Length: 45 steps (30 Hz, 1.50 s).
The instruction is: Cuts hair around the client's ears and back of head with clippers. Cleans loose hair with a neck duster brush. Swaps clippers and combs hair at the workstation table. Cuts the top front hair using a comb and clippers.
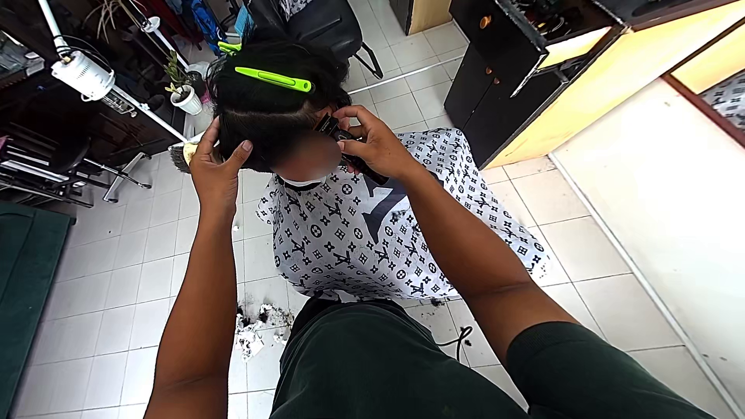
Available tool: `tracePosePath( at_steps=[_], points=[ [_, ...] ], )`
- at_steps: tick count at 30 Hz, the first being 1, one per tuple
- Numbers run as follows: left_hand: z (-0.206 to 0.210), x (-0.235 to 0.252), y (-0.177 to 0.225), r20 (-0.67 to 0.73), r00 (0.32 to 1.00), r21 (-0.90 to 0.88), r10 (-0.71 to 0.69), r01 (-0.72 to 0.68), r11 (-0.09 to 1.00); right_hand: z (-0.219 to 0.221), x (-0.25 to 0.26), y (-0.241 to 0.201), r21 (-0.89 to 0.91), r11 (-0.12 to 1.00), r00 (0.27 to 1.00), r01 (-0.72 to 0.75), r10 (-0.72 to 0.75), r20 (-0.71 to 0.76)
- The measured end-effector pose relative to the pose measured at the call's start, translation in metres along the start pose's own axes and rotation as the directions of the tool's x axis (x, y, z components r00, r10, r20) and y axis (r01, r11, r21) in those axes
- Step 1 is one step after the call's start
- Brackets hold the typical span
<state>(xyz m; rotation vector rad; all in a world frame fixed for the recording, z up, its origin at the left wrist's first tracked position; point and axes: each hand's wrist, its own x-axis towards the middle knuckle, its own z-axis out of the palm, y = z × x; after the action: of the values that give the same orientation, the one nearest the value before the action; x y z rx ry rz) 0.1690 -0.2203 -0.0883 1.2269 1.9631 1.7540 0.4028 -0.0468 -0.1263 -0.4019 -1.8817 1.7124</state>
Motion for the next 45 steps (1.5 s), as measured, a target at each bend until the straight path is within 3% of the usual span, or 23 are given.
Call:
tracePosePath(
  at_steps=[10,19,45],
  points=[
    [0.0004,-0.0002,0.0008,-0.003,1.0,-0.001,0.006,-0.006,1.0,-0.002,0.0006,-0.0029,-0.116,0.993,1.0,-0.007,0.009,0.013],
    [-0.0003,-0.0004,0.0001,-0.001,1.0,0.002,0.004,-0.004,1.0,-0.0041,0.0005,-0.0042,0.018,1.0,1.0,-0.02,0.019,0.016],
    [-0.0002,-0.0027,0.0014,-0.008,1.0,0.028,-0.008,0.009,1.0,-0.0016,0.0032,-0.0044,-0.053,0.998,1.0,-0.018,0.018,0.009]
  ],
)
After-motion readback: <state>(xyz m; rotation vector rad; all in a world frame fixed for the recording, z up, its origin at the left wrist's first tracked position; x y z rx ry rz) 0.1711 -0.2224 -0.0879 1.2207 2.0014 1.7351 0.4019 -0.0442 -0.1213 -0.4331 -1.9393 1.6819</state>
